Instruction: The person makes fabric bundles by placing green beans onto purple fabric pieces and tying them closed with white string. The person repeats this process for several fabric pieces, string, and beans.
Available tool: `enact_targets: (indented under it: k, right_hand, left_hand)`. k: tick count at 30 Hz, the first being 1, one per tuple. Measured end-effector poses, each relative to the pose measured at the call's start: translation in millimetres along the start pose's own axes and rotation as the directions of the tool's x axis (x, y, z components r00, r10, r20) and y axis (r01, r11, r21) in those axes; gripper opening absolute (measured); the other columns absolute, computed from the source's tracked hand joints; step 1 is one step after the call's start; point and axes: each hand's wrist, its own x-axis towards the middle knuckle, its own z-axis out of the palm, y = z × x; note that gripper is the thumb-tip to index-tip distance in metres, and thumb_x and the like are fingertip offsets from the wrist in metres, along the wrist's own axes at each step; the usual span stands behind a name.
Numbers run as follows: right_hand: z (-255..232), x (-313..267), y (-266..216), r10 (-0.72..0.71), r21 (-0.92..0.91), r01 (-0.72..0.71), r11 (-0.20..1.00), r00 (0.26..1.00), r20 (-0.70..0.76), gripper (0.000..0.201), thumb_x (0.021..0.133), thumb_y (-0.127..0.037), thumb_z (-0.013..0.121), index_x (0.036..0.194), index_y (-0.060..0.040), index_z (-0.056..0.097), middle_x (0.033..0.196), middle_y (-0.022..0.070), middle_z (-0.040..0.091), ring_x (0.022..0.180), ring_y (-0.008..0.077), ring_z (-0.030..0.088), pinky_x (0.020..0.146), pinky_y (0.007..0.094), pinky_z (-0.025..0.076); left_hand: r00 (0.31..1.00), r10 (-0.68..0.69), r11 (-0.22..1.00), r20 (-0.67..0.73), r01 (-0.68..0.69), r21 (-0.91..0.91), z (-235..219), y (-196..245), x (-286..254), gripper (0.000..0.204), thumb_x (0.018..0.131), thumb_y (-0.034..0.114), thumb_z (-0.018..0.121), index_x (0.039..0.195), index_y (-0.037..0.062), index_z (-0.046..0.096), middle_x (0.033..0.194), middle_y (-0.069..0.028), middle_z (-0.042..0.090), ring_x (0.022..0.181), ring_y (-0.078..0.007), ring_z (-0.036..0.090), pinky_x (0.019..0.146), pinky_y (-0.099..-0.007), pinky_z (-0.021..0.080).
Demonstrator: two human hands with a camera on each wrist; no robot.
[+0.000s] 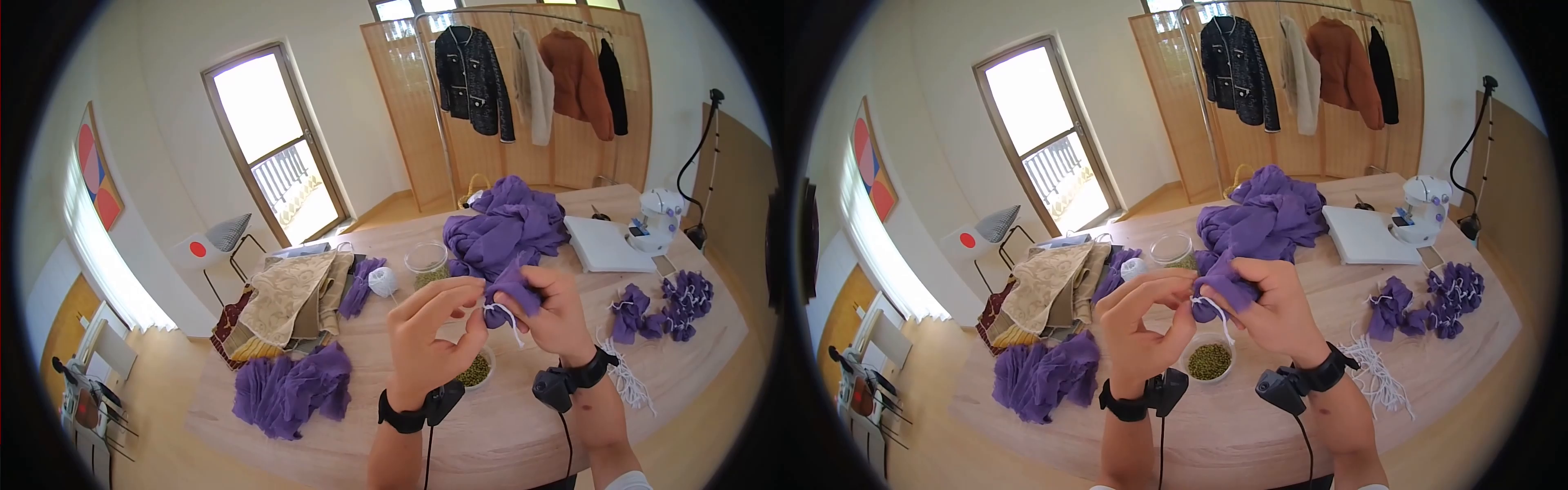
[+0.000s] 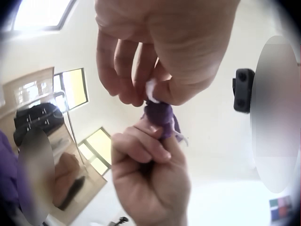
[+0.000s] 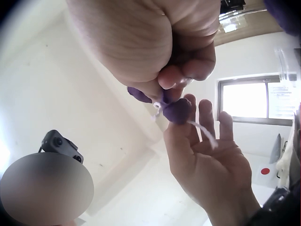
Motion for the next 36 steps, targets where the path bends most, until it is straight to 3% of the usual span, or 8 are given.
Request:
enact_targets:
  k: [4, 10, 14, 19, 22, 29, 31, 36]
  right_hand:
    - [-2.0, 0.4, 0.1, -0.003, -0.055, 0.002, 0.999, 1.000, -0.010, 0.011, 0.091, -0.008, 0.070, 0.086, 0.0013, 0.068, 0.063, -0.0020, 0.056, 0.052, 0.0031, 0.045, 0.047, 0.0225, 0.034]
    - [-4.1, 0.7, 0.2, -0.006, -0.058, 0.010, 0.998, 0.998, 0.061, 0.010, 0.092, -0.009, 0.069, 0.090, 0.0011, 0.070, 0.064, -0.0024, 0.057, 0.053, 0.0024, 0.046, 0.047, 0.0220, 0.033]
    - [-5.6, 1.0, -2.8, -0.071, -0.091, 0.075, 0.993, 0.996, 0.050, 0.009, 0.092, -0.008, 0.068, 0.092, 0.0006, 0.071, 0.065, -0.0020, 0.058, 0.053, 0.0028, 0.047, 0.047, 0.0211, 0.035]
    - [-19.2, 0.9, -8.9, -0.059, -0.076, 0.056, 0.996, 0.997, -0.040, 0.007, 0.090, -0.006, 0.070, 0.091, 0.0006, 0.071, 0.066, -0.0004, 0.060, 0.052, 0.0035, 0.048, 0.047, 0.0207, 0.036]
    - [-34.3, 0.1, -13.5, -0.056, -0.186, 0.042, 0.982, 0.996, -0.070, 0.007, 0.088, -0.005, 0.071, 0.090, 0.0009, 0.071, 0.064, -0.0003, 0.059, 0.052, 0.0034, 0.048, 0.046, 0.0209, 0.035]
    - [-66.1, -17.2, -42.4, -0.224, -0.395, 0.040, 0.918, 0.874, -0.431, 0.007, 0.088, -0.005, 0.071, 0.086, 0.0013, 0.069, 0.062, -0.0016, 0.057, 0.051, 0.0030, 0.046, 0.046, 0.0210, 0.032]
    - [-73.7, -26.9, -54.0, -0.289, -0.411, 0.066, 0.909, 0.810, -0.511, 0.008, 0.087, -0.006, 0.073, 0.087, 0.0014, 0.070, 0.062, -0.0022, 0.057, 0.050, 0.0029, 0.045, 0.046, 0.0203, 0.032]
    - [-80.8, -47.5, -73.6, -0.405, -0.444, 0.146, 0.884, 0.712, -0.573, 0.008, 0.088, -0.006, 0.073, 0.092, 0.0018, 0.071, 0.064, -0.0022, 0.059, 0.050, 0.0023, 0.044, 0.045, 0.0188, 0.030]
  left_hand:
    - [0.971, 0.235, 0.962, 0.036, -0.238, 0.135, -3.5, -2.3, 4.5, 0.022, 0.068, -0.007, 0.070, 0.088, 0.0010, 0.070, 0.088, -0.0092, 0.072, 0.073, -0.0226, 0.068, 0.062, -0.0295, 0.055]
    - [0.979, 0.199, 0.953, 0.047, -0.204, 0.224, -3.4, -3.2, 0.5, 0.020, 0.069, -0.008, 0.068, 0.087, 0.0006, 0.069, 0.086, -0.0091, 0.071, 0.072, -0.0202, 0.068, 0.063, -0.0294, 0.055]
    - [0.967, -0.251, 0.948, -0.052, 0.234, -0.214, 2.0, -13.3, -9.5, 0.013, 0.077, -0.008, 0.063, 0.087, -0.0017, 0.067, 0.085, -0.0089, 0.070, 0.071, -0.0146, 0.066, 0.063, -0.0291, 0.056]
    - [0.816, -0.576, 0.572, 0.046, 0.442, -0.691, -4.0, -26.7, -10.7, 0.008, 0.087, -0.001, 0.054, 0.086, -0.0026, 0.063, 0.088, -0.0107, 0.067, 0.072, -0.0164, 0.066, 0.065, -0.0302, 0.057]
    - [0.787, -0.610, 0.445, 0.086, 0.431, -0.785, -0.5, -36.0, -11.9, 0.009, 0.088, 0.001, 0.052, 0.082, -0.0011, 0.059, 0.089, -0.0118, 0.067, 0.076, -0.0176, 0.066, 0.065, -0.0320, 0.057]
    - [0.749, -0.650, 0.503, 0.129, 0.551, -0.666, 27.8, -29.0, -14.5, 0.010, 0.083, 0.004, 0.052, 0.073, 0.0042, 0.052, 0.085, -0.0123, 0.064, 0.078, -0.0216, 0.064, 0.064, -0.0358, 0.055]
    - [0.713, -0.667, 0.454, 0.214, 0.618, -0.642, 42.3, -31.7, -21.3, 0.012, 0.083, 0.005, 0.052, 0.071, 0.0049, 0.052, 0.087, -0.0120, 0.065, 0.079, -0.0221, 0.065, 0.064, -0.0360, 0.055]
    - [0.396, -0.693, -0.016, 0.603, 0.827, -0.561, 118.3, -0.1, -43.4, 0.011, 0.087, 0.011, 0.056, 0.077, 0.0068, 0.054, 0.097, -0.0098, 0.065, 0.090, -0.0226, 0.066, 0.066, -0.0357, 0.055]
